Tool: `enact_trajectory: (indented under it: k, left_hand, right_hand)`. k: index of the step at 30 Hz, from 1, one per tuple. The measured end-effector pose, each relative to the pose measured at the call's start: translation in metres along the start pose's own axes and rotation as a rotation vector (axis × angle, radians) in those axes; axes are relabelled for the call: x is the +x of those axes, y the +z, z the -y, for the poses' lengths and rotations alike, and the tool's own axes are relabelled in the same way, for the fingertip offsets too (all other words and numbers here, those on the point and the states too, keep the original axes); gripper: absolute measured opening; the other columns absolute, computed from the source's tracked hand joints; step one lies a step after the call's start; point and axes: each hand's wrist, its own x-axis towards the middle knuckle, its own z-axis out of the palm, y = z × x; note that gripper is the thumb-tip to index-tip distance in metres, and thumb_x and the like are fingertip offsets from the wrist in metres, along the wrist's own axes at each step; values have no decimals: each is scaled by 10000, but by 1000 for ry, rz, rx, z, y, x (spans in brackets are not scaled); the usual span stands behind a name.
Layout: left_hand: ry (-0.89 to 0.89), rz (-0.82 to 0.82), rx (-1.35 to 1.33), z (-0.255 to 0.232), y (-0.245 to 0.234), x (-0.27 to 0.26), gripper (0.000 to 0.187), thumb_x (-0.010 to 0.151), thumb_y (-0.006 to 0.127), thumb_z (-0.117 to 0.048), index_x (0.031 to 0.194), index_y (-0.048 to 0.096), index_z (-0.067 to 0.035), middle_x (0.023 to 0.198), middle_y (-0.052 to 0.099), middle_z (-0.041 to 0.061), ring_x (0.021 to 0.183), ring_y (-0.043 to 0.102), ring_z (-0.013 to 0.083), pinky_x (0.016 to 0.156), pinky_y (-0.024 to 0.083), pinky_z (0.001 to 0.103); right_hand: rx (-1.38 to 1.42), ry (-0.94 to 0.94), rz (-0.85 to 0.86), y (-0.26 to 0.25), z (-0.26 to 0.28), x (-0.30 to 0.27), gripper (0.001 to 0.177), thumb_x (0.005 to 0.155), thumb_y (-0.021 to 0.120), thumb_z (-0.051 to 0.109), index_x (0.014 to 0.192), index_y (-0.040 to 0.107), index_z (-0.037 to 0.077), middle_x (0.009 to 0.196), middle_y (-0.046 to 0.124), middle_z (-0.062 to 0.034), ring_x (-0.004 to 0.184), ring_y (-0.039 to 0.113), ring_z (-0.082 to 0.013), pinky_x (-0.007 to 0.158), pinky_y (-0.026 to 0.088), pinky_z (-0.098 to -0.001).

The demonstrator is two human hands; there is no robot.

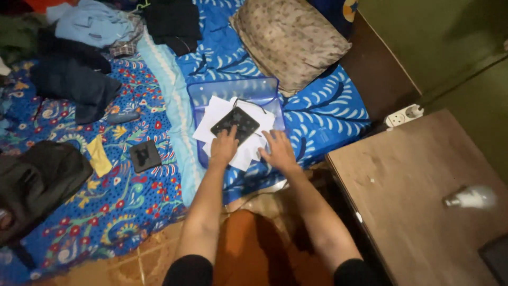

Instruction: Organize a laptop, documents, and small electronic components on a desk and in a folder.

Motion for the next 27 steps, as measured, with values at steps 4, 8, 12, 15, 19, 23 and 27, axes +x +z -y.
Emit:
enact_trajectory:
  k: [4, 8, 12, 15, 19, 23, 27]
  left_hand:
    - [3, 129, 20, -15, 19, 32, 635, 943, 664, -332, 1528, 461, -191, 1227, 643, 168, 1132, 634, 374, 897, 534, 508]
    - [-51, 208, 6, -12, 49, 52, 602, 933, 641, -275, 1507, 466, -230, 1228, 665, 181, 1080, 673, 364, 883, 538, 510]
    - [-67, 233, 110, 19, 113, 68, 249, 1074, 509, -201, 1229, 694, -140, 1105, 761, 146, 1026, 750, 314, 890, 595, 460]
    - [-49, 211, 84, 15, 96, 70, 261, 1013, 480, -154, 1161, 693, -126, 1021, 754, 163, 945, 748, 340, 819, 592, 479]
    - [-76, 218, 84, 13, 78, 56, 288, 998, 488, -124, 1207, 687, -125, 1010, 754, 191, 958, 743, 356, 828, 595, 476]
    - [50, 61, 9, 18, 52, 46, 345, 943, 504, -55, 1253, 647, -103, 1009, 737, 188, 903, 731, 386, 782, 589, 485]
    - [277, -130, -119, 11, 3, 32, 288, 950, 543, -77, 1223, 628, -112, 1082, 735, 160, 907, 733, 372, 770, 582, 483]
  right_hand:
    - [-26, 23, 53, 13, -1, 10, 620, 816, 763, 363, 1363, 599, 119, 1304, 585, -216, 1182, 546, -414, 970, 471, -514]
    - [20, -22, 6, 19, -7, 7, 612, 829, 774, 357, 1373, 593, 142, 1319, 585, -205, 1217, 553, -407, 979, 490, -489]
    - [12, -31, 39, 19, -9, 9, 600, 837, 763, 333, 1379, 592, 138, 1311, 590, -196, 1239, 549, -410, 992, 485, -494]
    - [26, 8, 78, 20, -11, 11, 573, 854, 756, 326, 1374, 600, 145, 1300, 600, -185, 1229, 552, -399, 981, 487, -489]
    - [-10, 25, 103, 25, -14, 9, 564, 857, 752, 336, 1365, 600, 141, 1306, 600, -184, 1216, 555, -394, 986, 491, -480]
    - [40, -27, 12, 21, -13, 16, 544, 876, 747, 297, 1372, 596, 133, 1297, 606, -186, 1209, 573, -386, 1007, 497, -465]
    - [26, 84, 6, 2, -5, 38, 551, 839, 779, 252, 1345, 605, 116, 1328, 568, -240, 1153, 560, -398, 966, 472, -494]
